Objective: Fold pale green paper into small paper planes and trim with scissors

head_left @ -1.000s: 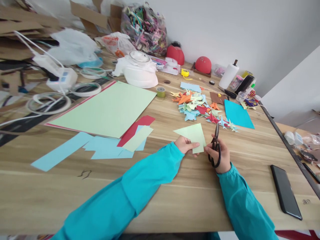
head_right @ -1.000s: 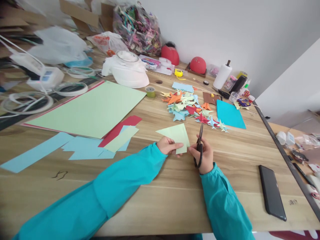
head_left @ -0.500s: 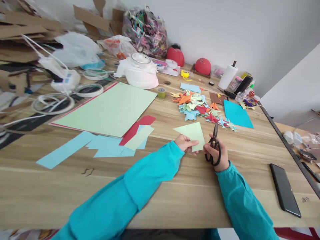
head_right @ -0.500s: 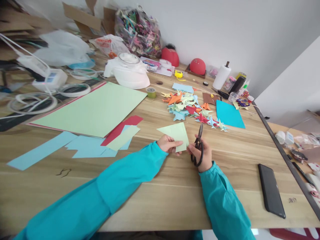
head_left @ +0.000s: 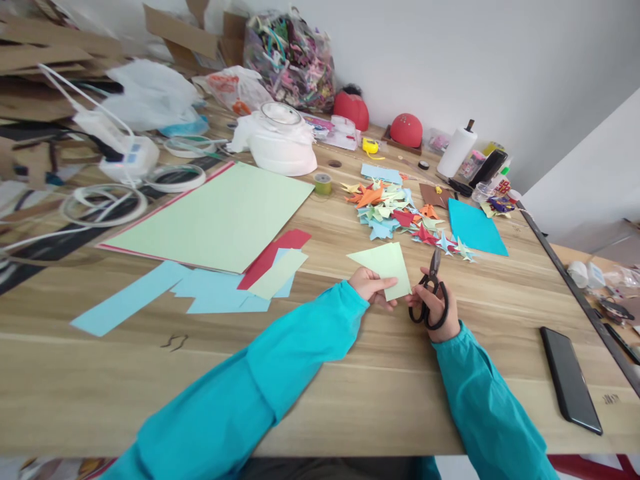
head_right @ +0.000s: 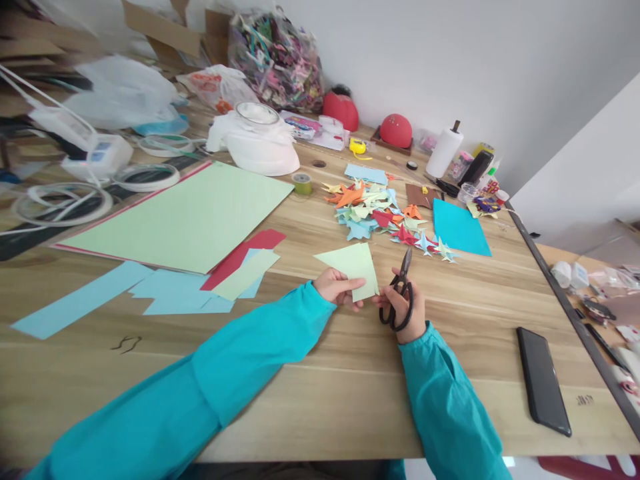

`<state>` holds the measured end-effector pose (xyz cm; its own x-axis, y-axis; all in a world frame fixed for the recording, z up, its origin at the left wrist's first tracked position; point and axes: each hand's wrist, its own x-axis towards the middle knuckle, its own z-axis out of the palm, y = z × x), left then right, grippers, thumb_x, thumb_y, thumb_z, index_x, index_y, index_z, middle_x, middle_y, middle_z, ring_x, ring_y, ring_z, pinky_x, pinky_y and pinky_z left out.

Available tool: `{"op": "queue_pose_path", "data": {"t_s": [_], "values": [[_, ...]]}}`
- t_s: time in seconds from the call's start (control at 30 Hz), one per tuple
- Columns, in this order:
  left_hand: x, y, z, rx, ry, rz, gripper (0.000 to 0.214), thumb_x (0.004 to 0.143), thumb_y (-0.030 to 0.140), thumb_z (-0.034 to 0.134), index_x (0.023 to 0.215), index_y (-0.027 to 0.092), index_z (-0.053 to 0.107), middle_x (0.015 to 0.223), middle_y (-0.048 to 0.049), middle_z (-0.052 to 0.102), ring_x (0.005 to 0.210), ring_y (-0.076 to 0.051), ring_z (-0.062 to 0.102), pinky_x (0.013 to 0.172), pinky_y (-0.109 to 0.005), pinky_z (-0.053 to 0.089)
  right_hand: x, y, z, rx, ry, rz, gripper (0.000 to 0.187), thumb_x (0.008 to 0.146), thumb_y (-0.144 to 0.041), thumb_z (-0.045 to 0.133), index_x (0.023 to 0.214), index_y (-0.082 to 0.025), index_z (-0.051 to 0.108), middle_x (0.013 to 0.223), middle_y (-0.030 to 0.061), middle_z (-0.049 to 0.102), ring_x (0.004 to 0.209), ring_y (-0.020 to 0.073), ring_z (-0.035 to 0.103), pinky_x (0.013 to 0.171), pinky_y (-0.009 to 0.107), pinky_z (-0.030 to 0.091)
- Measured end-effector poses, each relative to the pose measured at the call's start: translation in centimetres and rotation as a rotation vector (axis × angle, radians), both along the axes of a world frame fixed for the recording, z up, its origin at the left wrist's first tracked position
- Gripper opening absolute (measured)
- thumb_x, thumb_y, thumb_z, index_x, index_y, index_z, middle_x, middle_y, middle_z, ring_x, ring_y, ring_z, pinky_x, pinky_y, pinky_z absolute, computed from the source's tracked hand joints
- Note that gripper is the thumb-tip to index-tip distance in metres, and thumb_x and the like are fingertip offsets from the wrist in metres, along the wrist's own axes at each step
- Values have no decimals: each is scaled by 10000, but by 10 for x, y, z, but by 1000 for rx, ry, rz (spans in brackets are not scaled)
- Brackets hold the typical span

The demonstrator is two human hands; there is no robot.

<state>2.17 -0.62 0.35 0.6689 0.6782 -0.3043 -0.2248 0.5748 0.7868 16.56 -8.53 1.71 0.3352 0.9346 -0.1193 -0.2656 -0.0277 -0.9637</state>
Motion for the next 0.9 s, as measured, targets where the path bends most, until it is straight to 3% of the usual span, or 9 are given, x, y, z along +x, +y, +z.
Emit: {"op": "queue_pose_path", "data": {"t_s": [0.37,0.63,0.77,0.83,0.9], "values": [[1,-2,0,34,12,0,296,562,264,775,714,36,663,588,-107,672,450,-171,609,396,-257,514,-2,-1,1,25,-73,46,629,580,-246,751,1152,-181,499,636,-39,622,541,148,630,531,274,489],[3,-3,-1,58,17,66,453,506,254,809,847,76,570,632,-65,668,464,-174,610,423,-288,521,5,4,-4,73,-108,-95,623,593,-271,738,1159,-173,494,627,-40,615,541,141,617,514,264,474],[1,-4,5,236,163,80,473,558,245,759,931,101,507,594,-29,645,461,-195,605,445,-332,517,8,6,-6,98,-56,-105,629,588,-278,739,1155,-168,488,627,-38,615,532,140,610,505,264,472],[-11,1,8,391,301,94,440,580,250,720,941,110,511,630,-38,654,507,-203,616,475,-326,507,9,6,-7,124,-50,-94,607,596,-280,735,1142,-167,493,611,-42,610,521,136,603,502,264,470],[-33,11,10,562,474,157,466,522,217,726,935,129,531,741,-56,682,670,-222,647,607,-321,515,9,6,-7,149,-41,-88,600,597,-280,735,1135,-169,494,597,-46,607,517,138,605,501,263,470]]}}
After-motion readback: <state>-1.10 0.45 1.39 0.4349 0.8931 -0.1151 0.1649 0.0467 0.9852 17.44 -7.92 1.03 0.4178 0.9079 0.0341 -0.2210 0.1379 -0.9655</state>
